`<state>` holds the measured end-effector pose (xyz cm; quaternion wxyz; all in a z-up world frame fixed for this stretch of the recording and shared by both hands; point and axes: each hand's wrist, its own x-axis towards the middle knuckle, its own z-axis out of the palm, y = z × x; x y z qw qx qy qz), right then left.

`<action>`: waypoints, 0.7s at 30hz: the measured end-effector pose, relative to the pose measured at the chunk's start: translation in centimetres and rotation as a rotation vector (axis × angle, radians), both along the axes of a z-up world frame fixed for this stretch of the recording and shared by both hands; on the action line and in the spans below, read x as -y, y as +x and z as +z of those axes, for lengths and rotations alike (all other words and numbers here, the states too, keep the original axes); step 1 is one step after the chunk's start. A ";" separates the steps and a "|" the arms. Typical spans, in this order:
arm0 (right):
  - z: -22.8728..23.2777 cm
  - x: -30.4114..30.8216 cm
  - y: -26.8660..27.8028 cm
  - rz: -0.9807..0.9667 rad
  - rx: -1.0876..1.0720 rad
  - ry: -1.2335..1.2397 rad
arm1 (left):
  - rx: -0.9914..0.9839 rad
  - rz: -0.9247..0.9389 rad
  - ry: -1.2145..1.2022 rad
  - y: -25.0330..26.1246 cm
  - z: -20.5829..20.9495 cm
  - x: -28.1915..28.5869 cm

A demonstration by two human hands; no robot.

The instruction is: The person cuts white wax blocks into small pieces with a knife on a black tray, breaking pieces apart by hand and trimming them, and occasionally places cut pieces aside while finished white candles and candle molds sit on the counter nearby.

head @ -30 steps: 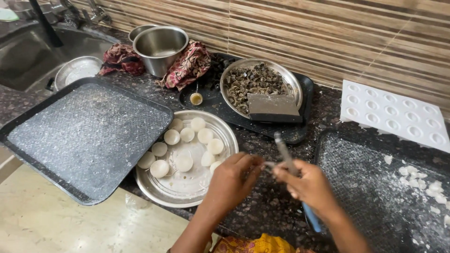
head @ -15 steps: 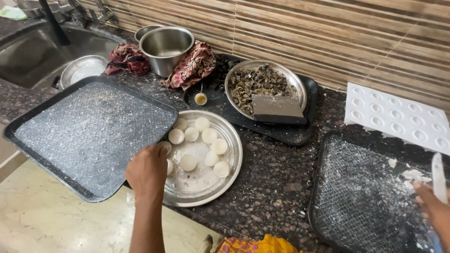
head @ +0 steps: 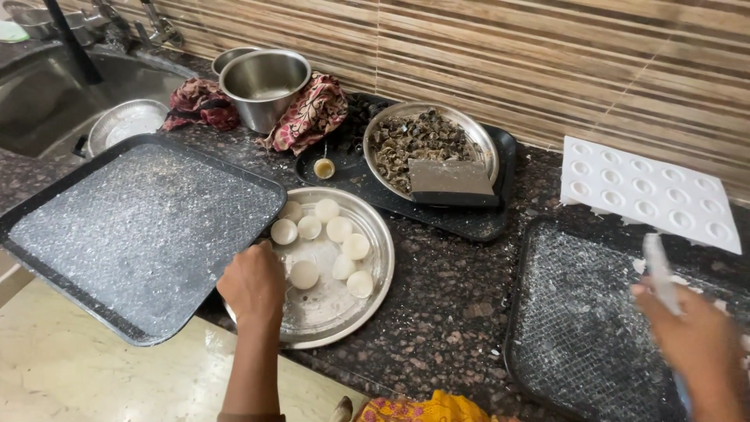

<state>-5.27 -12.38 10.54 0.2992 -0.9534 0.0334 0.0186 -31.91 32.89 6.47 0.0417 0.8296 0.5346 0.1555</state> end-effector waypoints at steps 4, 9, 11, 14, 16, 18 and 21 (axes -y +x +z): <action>-3.1 -1.3 0.4 0.151 -0.061 -0.082 | -0.036 -0.010 0.025 0.2 -1.3 -0.8; -4.8 -2.1 0.8 0.331 -0.139 -0.155 | -0.024 -0.040 0.132 0.1 -2.3 -1.1; -4.4 -1.8 0.7 0.335 -0.147 -0.152 | 0.037 -0.068 0.167 -0.7 -0.7 0.3; -3.4 -1.3 0.6 0.297 -0.158 -0.147 | 0.206 -0.155 0.158 0.0 1.6 2.2; -3.6 -0.5 0.9 0.256 -0.167 -0.146 | 0.309 -0.214 0.107 0.9 2.3 4.3; -4.5 0.8 1.8 0.287 -0.044 -0.170 | 0.632 -0.430 -0.097 2.4 2.4 7.1; -2.5 0.5 0.6 0.211 -0.099 -0.092 | 0.868 -0.564 -0.854 5.9 2.6 13.0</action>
